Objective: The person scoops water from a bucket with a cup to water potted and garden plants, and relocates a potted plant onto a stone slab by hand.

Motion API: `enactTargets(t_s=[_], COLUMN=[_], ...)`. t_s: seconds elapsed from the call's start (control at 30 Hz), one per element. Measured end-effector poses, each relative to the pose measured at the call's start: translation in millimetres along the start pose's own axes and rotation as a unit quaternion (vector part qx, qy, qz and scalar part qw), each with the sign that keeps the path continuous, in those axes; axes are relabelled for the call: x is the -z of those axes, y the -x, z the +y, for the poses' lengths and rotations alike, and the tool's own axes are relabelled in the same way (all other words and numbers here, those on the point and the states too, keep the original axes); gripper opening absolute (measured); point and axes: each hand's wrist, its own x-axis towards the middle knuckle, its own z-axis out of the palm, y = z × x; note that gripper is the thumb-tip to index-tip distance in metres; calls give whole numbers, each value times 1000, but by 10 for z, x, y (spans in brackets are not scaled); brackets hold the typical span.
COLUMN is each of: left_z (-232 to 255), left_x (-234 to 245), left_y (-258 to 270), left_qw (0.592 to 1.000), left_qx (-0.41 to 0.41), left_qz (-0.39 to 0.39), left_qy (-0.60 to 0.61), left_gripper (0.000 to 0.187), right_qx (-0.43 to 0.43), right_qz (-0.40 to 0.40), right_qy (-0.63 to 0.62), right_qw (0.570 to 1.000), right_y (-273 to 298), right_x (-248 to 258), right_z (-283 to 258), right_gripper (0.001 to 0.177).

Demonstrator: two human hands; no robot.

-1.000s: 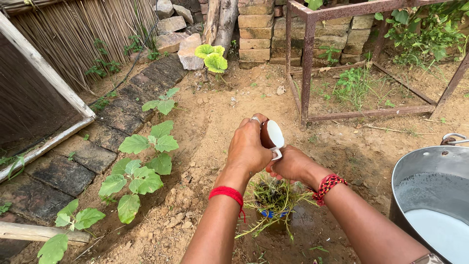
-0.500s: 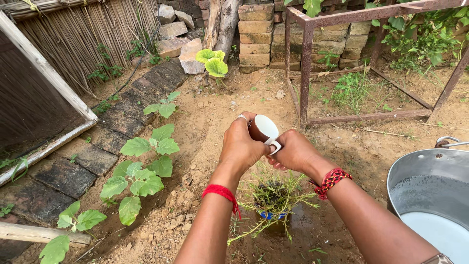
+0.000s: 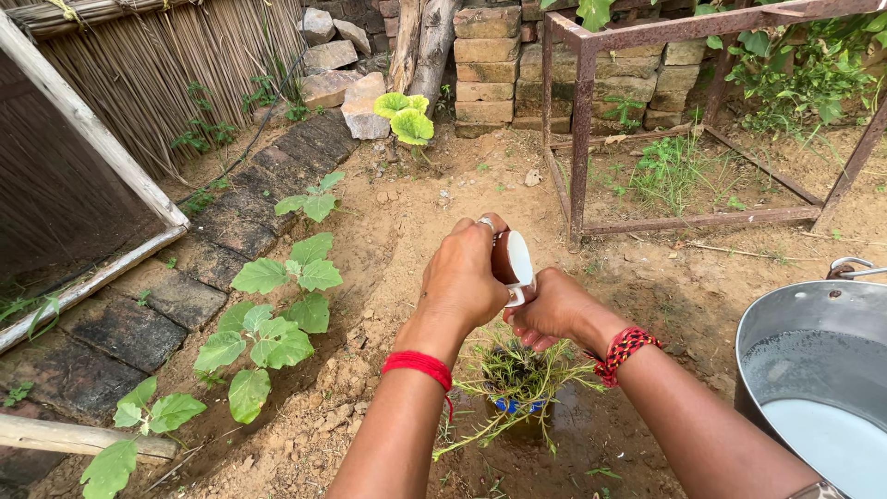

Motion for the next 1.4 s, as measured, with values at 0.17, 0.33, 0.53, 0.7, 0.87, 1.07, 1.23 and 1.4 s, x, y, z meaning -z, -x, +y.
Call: enactTargets(t_s=[0.17, 0.33, 0.53, 0.7, 0.87, 1.07, 1.23, 1.4], left_z=[32, -23, -116, -153, -148, -184, -195, -197], left_x=[42, 60, 56, 69, 67, -12, -94, -169], left_y=[34, 44, 22, -21, -45, -109, -145, -127], left_qw=[999, 999, 999, 991, 970, 919, 902, 899], left_qx=[-19, -21, -12, 86, 130, 135, 128, 122], left_qz=[-1, 9, 39, 35, 66, 75, 68, 35], left_qy=[-25, -30, -17, 93, 196, 362, 406, 420], left_gripper=[61, 62, 66, 68, 69, 58, 60, 59], right_qx=[-12, -3, 34, 91, 161, 278, 241, 143], right_qz=[1, 8, 23, 69, 160, 147, 77, 41], right_qy=[28, 21, -1, 131, 244, 175, 71, 64], right_qw=[1000, 1000, 999, 985, 943, 933, 965, 987], right_y=[16, 100, 132, 354, 540, 645, 682, 796], right_x=[-103, -187, -181, -8, 144, 315, 442, 510], right_z=[-80, -173, -291, -520, -708, -772, -787, -792], right_gripper=[5, 11, 9, 12, 15, 26, 29, 22])
